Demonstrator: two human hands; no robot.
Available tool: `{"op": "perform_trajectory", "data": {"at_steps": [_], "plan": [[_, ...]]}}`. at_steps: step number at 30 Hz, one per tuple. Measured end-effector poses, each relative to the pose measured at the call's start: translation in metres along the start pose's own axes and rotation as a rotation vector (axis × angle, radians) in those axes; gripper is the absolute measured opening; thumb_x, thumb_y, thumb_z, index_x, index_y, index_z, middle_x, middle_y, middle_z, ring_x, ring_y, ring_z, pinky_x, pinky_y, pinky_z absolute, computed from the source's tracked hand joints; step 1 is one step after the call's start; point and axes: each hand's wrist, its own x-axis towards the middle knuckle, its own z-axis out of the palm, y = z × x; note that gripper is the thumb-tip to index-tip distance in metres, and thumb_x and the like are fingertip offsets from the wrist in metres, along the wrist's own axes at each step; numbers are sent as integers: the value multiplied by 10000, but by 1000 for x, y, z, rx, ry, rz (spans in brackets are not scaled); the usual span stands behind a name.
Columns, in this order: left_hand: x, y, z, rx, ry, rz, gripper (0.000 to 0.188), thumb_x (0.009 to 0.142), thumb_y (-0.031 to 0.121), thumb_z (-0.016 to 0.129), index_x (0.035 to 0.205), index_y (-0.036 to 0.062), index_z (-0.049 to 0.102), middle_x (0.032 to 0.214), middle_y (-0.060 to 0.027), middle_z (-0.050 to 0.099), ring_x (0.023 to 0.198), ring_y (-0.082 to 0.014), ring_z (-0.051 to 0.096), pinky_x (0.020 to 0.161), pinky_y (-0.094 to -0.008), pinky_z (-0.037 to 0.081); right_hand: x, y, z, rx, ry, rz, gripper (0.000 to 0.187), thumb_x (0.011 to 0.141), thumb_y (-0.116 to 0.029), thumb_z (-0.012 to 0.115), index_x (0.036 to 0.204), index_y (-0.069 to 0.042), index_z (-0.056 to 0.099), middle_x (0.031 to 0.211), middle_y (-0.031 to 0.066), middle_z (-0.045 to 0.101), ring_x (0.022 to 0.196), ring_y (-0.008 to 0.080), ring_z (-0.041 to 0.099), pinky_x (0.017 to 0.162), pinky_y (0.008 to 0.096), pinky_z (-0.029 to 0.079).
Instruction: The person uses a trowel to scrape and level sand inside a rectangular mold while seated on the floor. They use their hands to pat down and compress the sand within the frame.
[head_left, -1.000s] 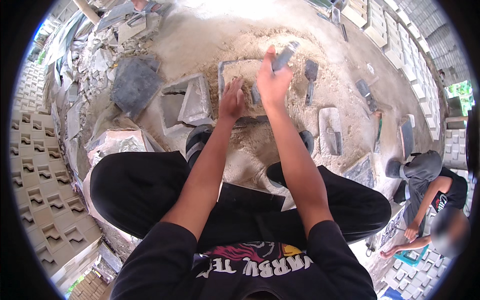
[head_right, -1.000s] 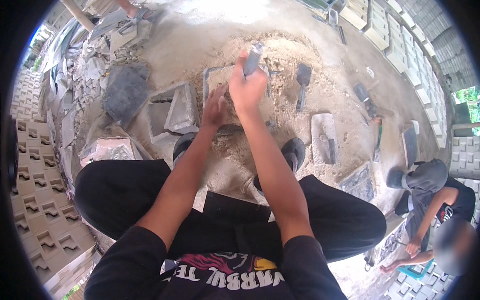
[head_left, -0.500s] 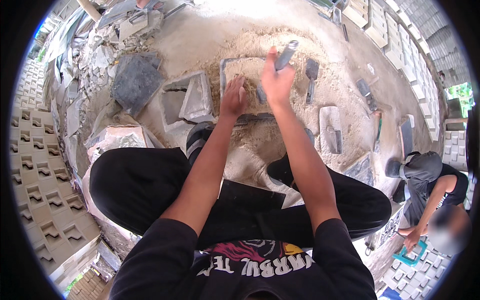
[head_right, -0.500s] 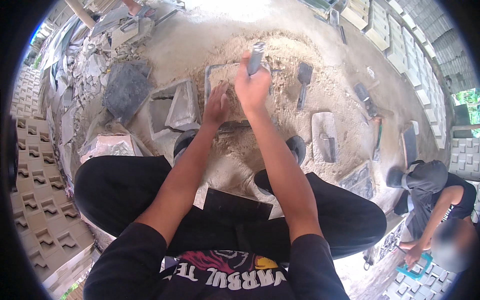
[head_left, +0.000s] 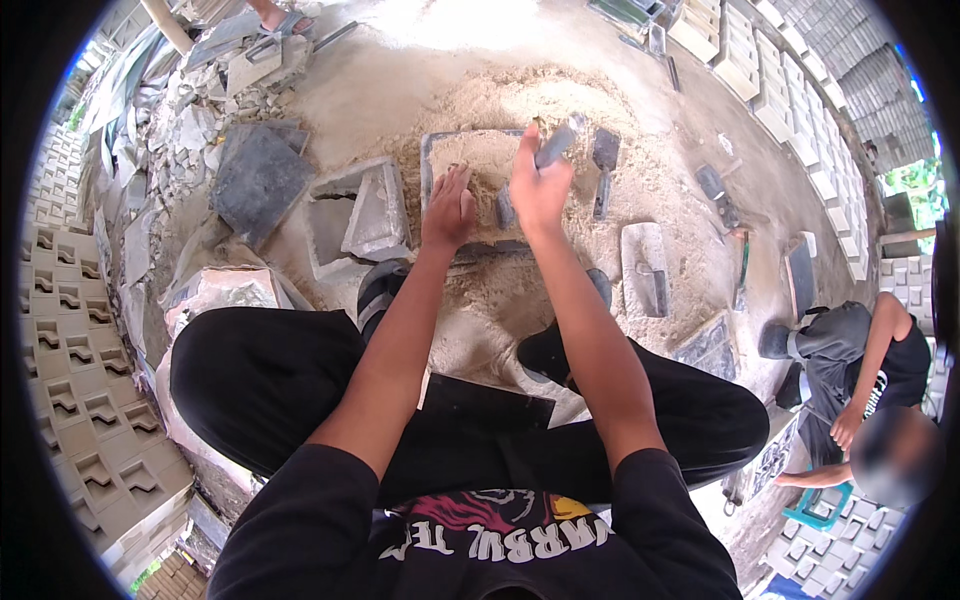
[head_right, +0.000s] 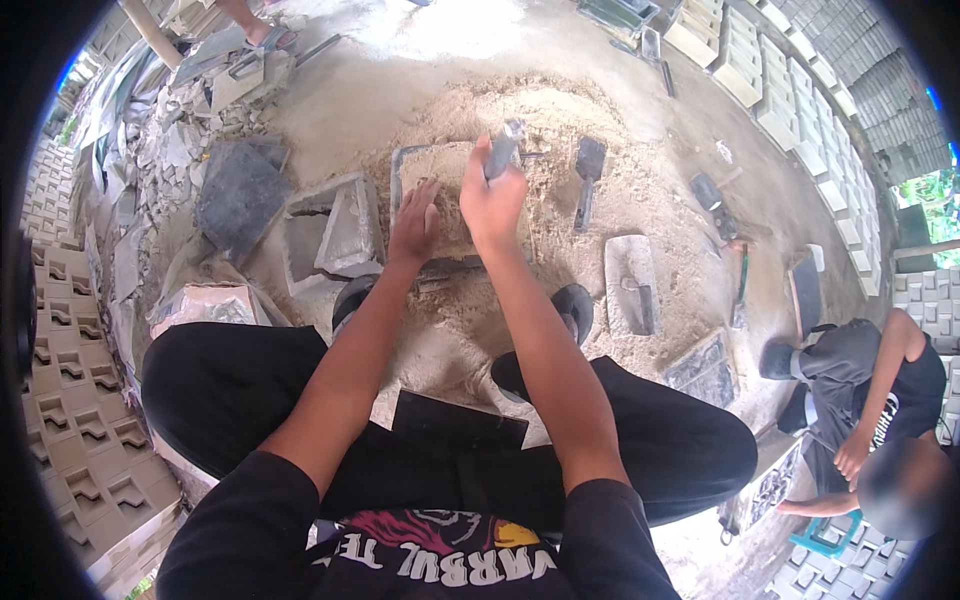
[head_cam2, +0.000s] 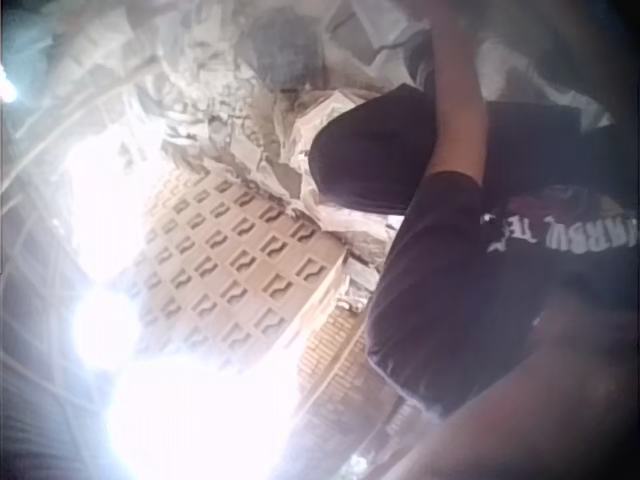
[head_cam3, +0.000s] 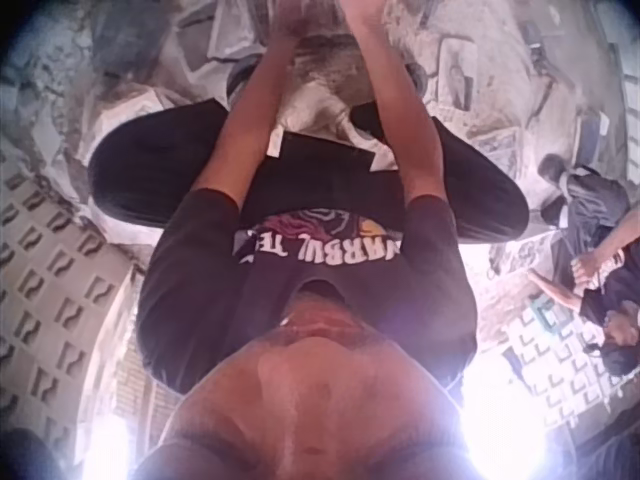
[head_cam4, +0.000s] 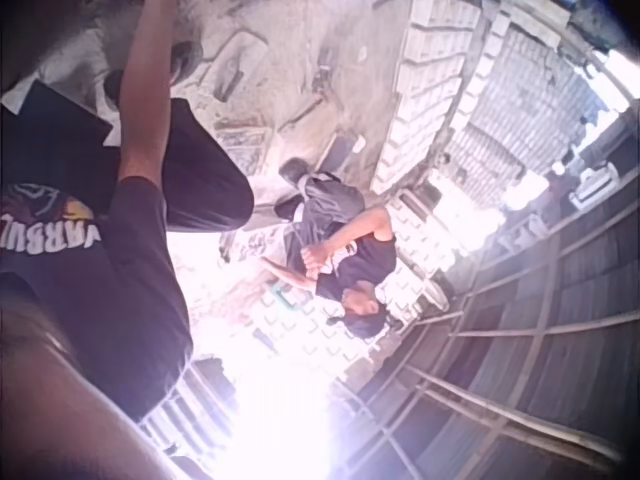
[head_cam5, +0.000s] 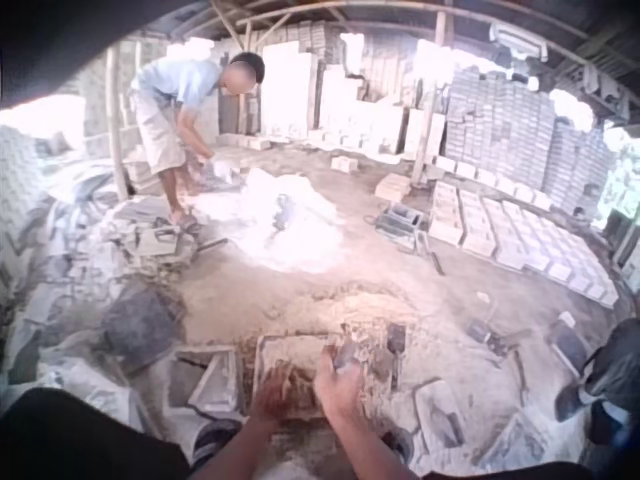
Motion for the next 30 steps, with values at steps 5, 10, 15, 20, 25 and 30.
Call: {"op": "perform_trajectory", "data": {"at_steps": [5,10,15,20,25,30], "plan": [[1,-5,-7,46,-19,3,494,935,202,322,1357,-22,449,1420,-198,451,1369,-315,366,1168,-416,226,-9,-19,3,107,112,-47,491,989,-324,526,624,6,528,460,43,449,459,99,440,437,346,327],[-3,10,-2,279,-110,-7,565,970,297,342,1423,-39,336,1491,-209,348,1411,-314,295,1180,-425,182,23,1,2,121,-63,99,444,999,-264,494,578,-125,458,484,-2,438,390,100,396,383,271,330],[-12,26,30,460,-13,-77,731,989,442,339,1451,-110,209,1524,-269,234,1437,-370,205,1181,-472,131,21,-20,-55,510,285,178,418,998,-210,477,594,-119,426,527,9,433,468,105,400,488,264,382],[5,40,43,419,-18,-139,741,982,422,369,1450,-122,188,1512,-289,244,1434,-389,196,1179,-487,121,11,-11,-109,476,502,187,459,1013,-307,490,612,-94,417,526,9,396,489,115,390,527,296,365],[39,26,48,392,51,-179,725,980,398,381,1450,-122,192,1514,-291,238,1439,-382,191,1180,-485,120,7,3,-113,533,538,192,477,987,-277,551,590,-124,336,516,-5,319,466,114,315,498,312,346],[61,4,42,428,-24,-96,679,992,372,354,1445,-117,220,1517,-276,248,1438,-374,200,1184,-460,133,3,8,-107,564,516,239,492,989,-290,544,586,-130,311,509,-15,300,460,112,282,486,304,306]]}}
